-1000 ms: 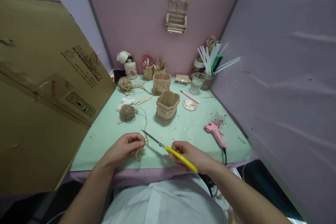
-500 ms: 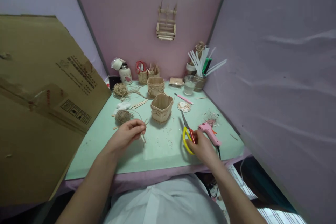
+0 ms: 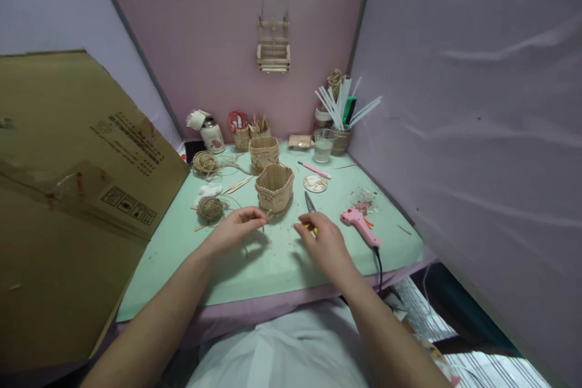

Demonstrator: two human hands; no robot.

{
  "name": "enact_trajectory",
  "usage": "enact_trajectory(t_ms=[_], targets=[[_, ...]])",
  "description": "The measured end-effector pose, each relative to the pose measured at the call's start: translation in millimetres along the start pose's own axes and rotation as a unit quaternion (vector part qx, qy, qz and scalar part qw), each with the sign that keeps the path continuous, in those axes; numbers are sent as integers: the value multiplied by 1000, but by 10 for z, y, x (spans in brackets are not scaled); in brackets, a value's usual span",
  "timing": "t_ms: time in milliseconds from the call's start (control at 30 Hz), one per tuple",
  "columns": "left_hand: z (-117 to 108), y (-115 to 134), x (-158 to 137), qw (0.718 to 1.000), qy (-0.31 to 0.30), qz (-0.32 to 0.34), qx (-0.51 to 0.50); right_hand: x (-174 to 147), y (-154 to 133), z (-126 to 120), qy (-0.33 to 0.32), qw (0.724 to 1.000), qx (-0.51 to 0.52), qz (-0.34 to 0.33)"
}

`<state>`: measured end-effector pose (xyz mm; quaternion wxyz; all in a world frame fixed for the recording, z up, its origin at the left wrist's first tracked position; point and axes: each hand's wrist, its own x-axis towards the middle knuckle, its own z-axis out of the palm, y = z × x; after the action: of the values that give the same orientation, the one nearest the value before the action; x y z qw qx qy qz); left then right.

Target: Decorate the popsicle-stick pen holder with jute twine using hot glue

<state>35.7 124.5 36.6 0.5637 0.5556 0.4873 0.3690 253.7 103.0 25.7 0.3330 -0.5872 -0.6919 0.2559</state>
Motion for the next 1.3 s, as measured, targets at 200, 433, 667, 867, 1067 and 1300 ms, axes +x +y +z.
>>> enact_trajectory(t_ms=[200, 433, 667, 867, 1067, 1300], targets=[[323, -176, -4, 999, -7, 41, -10, 154, -100, 395, -43, 950, 306, 49], [311, -383, 106, 988, 97, 35, -115, 259, -105, 620, -11, 933, 351, 84], [147, -293, 111, 989, 128, -12, -78, 289, -8, 586, 62, 962, 258, 57], [-396, -177, 243, 977, 30, 72, 198, 413, 156, 596, 88, 992, 87, 3], [-441, -286, 417, 958, 40, 126, 256, 663, 195, 686, 22, 999, 42, -16], [-303, -253, 379, 958, 21, 168, 230, 738, 56, 596, 22, 994, 111, 10]])
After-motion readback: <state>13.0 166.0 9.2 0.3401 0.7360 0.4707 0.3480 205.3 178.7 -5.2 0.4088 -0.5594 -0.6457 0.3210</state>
